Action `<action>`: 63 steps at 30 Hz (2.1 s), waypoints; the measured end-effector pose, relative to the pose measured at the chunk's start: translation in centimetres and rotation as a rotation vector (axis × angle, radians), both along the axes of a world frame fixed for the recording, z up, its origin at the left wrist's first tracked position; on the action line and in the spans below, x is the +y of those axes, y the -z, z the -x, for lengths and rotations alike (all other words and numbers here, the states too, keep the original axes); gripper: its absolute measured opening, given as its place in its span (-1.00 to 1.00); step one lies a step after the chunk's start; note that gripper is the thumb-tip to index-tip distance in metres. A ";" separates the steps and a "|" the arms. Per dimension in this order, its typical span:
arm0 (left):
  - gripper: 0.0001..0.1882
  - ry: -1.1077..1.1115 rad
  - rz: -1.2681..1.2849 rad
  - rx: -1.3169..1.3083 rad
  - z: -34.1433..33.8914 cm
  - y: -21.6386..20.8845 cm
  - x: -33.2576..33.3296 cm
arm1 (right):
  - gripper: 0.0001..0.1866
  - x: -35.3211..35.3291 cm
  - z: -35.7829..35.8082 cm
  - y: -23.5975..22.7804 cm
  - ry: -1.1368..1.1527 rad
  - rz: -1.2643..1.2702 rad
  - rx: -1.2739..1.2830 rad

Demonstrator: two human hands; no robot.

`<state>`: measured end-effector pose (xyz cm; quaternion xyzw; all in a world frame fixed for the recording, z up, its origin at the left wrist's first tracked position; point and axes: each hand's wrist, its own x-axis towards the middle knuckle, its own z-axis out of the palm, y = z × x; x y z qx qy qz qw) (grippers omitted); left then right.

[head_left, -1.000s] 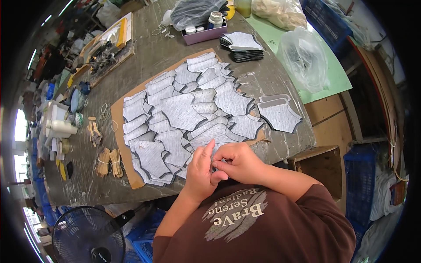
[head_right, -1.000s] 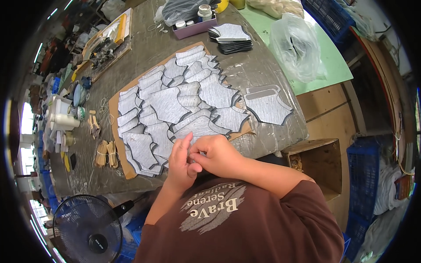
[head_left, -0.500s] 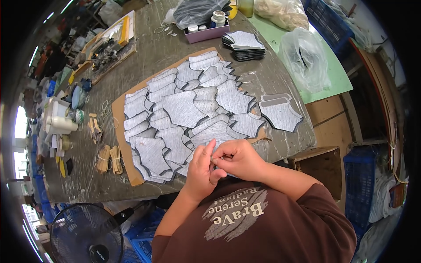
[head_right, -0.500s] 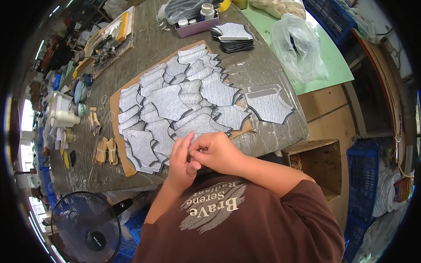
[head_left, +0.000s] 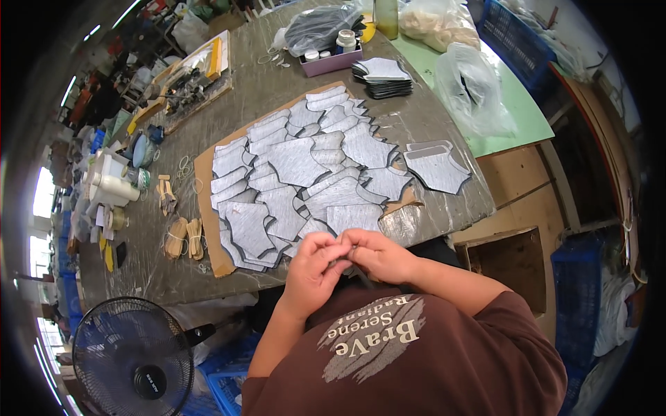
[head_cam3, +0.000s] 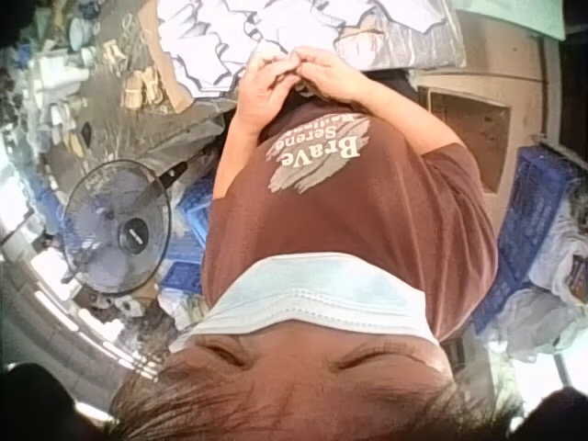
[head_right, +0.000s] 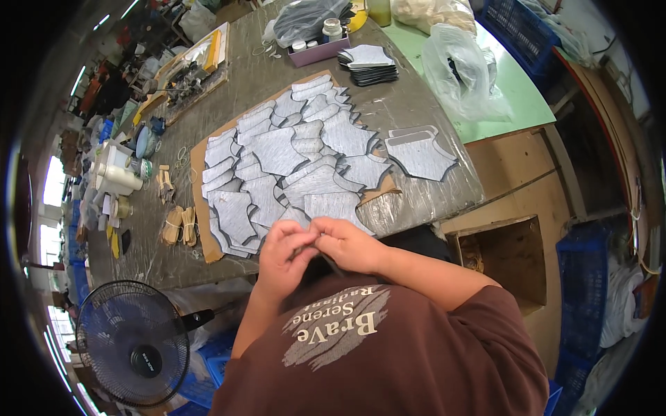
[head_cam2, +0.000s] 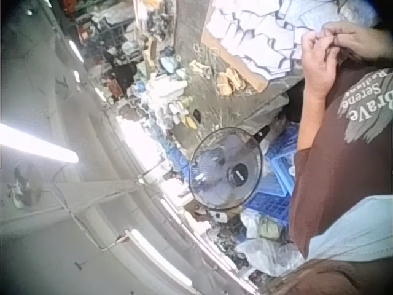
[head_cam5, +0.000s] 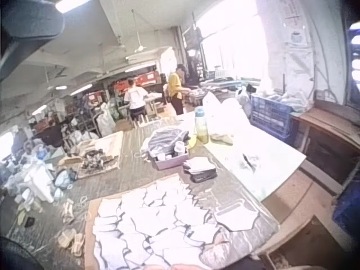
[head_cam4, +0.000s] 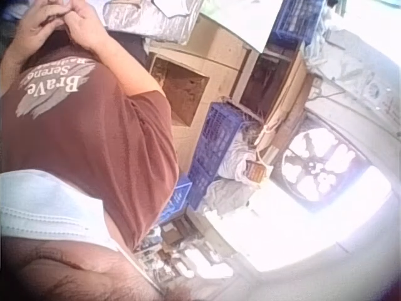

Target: The recorder is seen applying glue to the edges of grey fabric shoe components using a small wooden stick.

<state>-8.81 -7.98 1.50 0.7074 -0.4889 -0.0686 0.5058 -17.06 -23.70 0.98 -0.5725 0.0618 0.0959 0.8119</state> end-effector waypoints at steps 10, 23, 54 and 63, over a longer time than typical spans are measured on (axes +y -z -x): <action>-0.94 -0.359 0.016 0.355 -0.5 3.3 3.1 | -0.95 -3.8 2.6 4.4 0.590 -0.566 -0.048; -0.96 -0.347 0.082 0.880 -3.4 3.6 0.5 | -0.60 -2.2 1.2 4.7 0.008 1.503 -0.471; -0.96 -0.275 -0.348 0.594 -6.0 3.2 -3.5 | -0.70 -3.5 1.7 5.9 0.204 1.497 -0.487; -0.91 -0.326 -0.483 -0.034 -5.0 1.8 -4.4 | -0.71 -4.0 1.7 6.0 0.286 1.277 -0.437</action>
